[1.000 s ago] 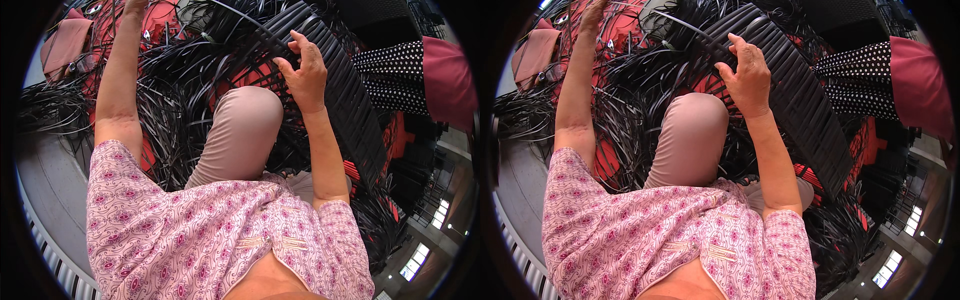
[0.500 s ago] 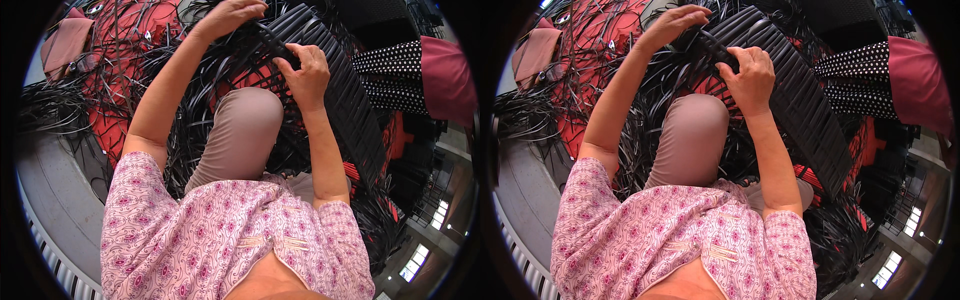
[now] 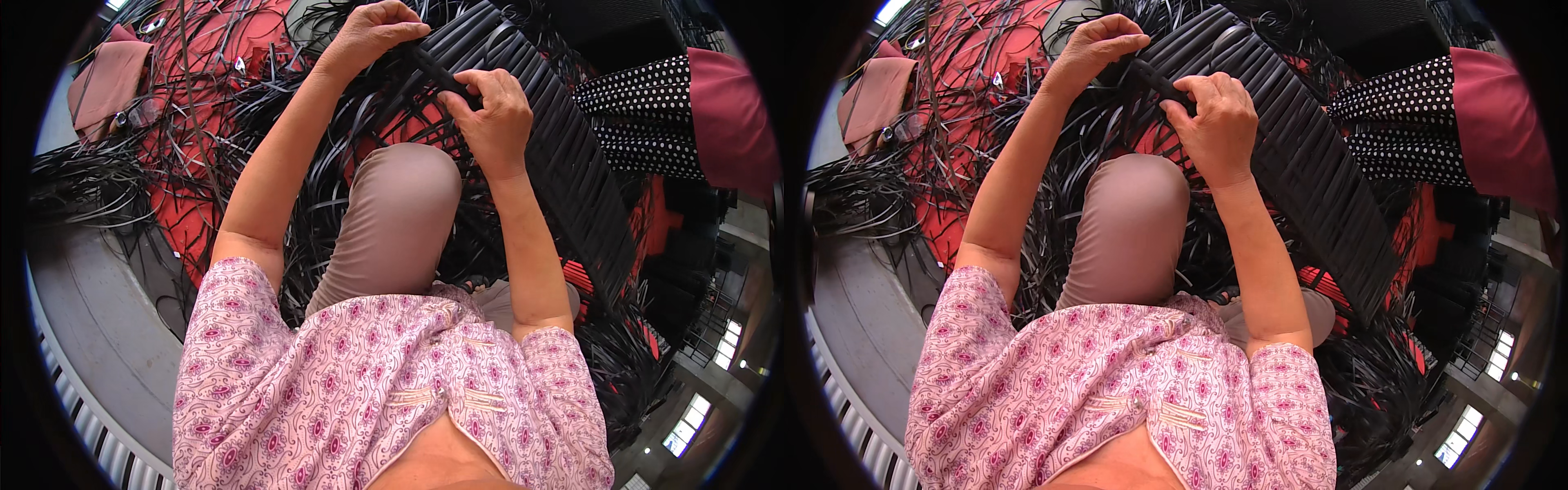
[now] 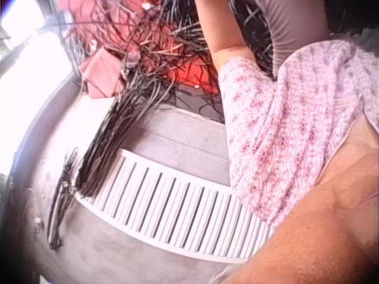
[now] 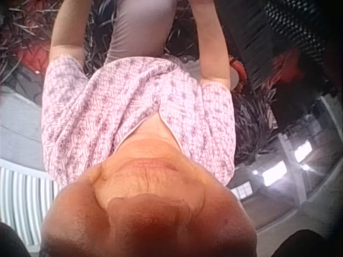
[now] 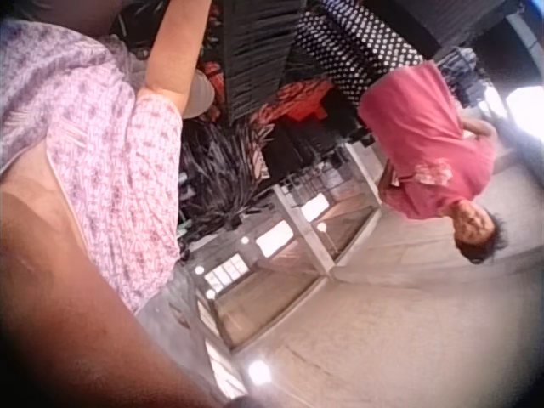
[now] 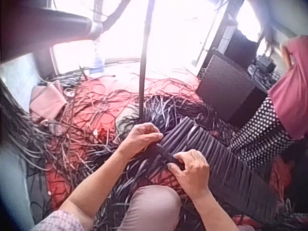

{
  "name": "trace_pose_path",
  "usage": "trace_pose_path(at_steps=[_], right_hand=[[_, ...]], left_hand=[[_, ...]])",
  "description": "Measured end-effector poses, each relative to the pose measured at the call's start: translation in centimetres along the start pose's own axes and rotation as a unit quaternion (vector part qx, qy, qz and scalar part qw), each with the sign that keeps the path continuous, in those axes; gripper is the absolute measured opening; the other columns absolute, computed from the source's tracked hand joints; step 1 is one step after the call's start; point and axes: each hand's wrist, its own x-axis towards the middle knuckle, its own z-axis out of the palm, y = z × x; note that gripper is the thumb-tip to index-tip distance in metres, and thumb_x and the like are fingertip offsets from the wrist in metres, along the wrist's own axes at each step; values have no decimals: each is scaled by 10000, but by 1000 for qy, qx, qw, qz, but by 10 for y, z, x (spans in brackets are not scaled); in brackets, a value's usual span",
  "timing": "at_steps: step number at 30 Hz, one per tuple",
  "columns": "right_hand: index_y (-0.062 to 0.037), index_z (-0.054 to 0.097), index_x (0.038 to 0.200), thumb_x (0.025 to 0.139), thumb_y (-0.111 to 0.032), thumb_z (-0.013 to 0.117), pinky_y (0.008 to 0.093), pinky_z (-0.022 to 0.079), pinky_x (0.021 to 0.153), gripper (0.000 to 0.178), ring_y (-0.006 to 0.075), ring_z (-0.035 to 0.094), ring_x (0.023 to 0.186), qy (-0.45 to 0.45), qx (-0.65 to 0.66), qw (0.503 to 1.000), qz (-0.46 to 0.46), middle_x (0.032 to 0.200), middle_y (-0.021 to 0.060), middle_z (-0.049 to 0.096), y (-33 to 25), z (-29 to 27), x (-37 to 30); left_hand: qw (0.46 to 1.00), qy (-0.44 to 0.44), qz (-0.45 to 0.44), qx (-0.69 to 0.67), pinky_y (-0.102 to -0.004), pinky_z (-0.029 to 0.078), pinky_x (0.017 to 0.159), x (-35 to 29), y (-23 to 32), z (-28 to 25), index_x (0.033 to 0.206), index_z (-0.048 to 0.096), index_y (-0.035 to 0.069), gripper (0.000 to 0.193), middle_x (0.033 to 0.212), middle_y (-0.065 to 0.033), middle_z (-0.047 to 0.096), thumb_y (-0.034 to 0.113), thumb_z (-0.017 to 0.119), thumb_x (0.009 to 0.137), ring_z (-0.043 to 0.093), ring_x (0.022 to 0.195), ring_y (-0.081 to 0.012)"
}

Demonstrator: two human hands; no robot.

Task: The person weaves black strips through a frame by hand, pulling the material tight and tucking it into the structure while sitting on a mat covered with more strips.

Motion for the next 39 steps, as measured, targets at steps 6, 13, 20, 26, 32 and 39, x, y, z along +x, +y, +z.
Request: trace_pose_path(at_steps=[6, 13, 20, 26, 32, 39], right_hand=[[-119, 683, 873, 673, -169, 831, 377, 511, 779, 254, 243, 618, 850, -5, 8, 1000, 0, 828, 22, 615, -2, -1, 0], [18, 611, 1241, 943, -310, 693, 242, 515, 727, 452, 99, 628, 782, -33, 415, 884, 213, 924, 39, 696, 18, -22, 12], [-36, 635, 1225, 1003, -273, 603, 206, 492, 718, 326, 65, 615, 759, 72, 465, 826, 311, 923, 19, 698, 42, -51, -11], [-12, 667, 1167, 972, -214, 635, 206, 487, 678, 283, 67, 600, 734, 47, 456, 829, 319, 893, 19, 688, 42, -53, -1], [-50, 769, 930, 857, -413, 722, 283, 526, 736, 373, 111, 659, 765, -134, 52, 961, 236, 782, 88, 702, 36, -41, 55], [-26, 729, 988, 856, -140, 716, 222, 495, 642, 175, 80, 623, 682, -48, 470, 842, 259, 790, -21, 697, 59, -8, 96]], left_hand=[[997, 50, -24, -45, -180, 426, 643, -9, -9, 4, 972, 718, 85, 203, 783, 61, 622, 276, 736, 905, 538, 714, -15], [925, 194, 217, 242, -357, 445, 1000, -62, 28, 31, 1249, 601, 48, 600, 1195, -114, 581, 324, 840, 773, 558, 1158, -237], [924, 152, 190, 295, -397, 425, 1048, -71, 29, 52, 1333, 542, 83, 750, 1239, -116, 559, 213, 882, 677, 545, 1201, -273], [944, 153, 148, 253, -396, 437, 1030, -71, 26, 58, 1309, 553, 60, 715, 1211, -130, 564, 215, 860, 682, 548, 1172, -302], [953, 138, 133, 234, -404, 442, 1025, -69, 27, 57, 1322, 558, 70, 730, 1210, -131, 574, 233, 860, 678, 556, 1170, -304], [967, 108, 121, 196, -367, 422, 1007, -66, 22, 59, 1369, 554, 125, 698, 1233, -68, 594, 182, 841, 734, 570, 1157, -207]])
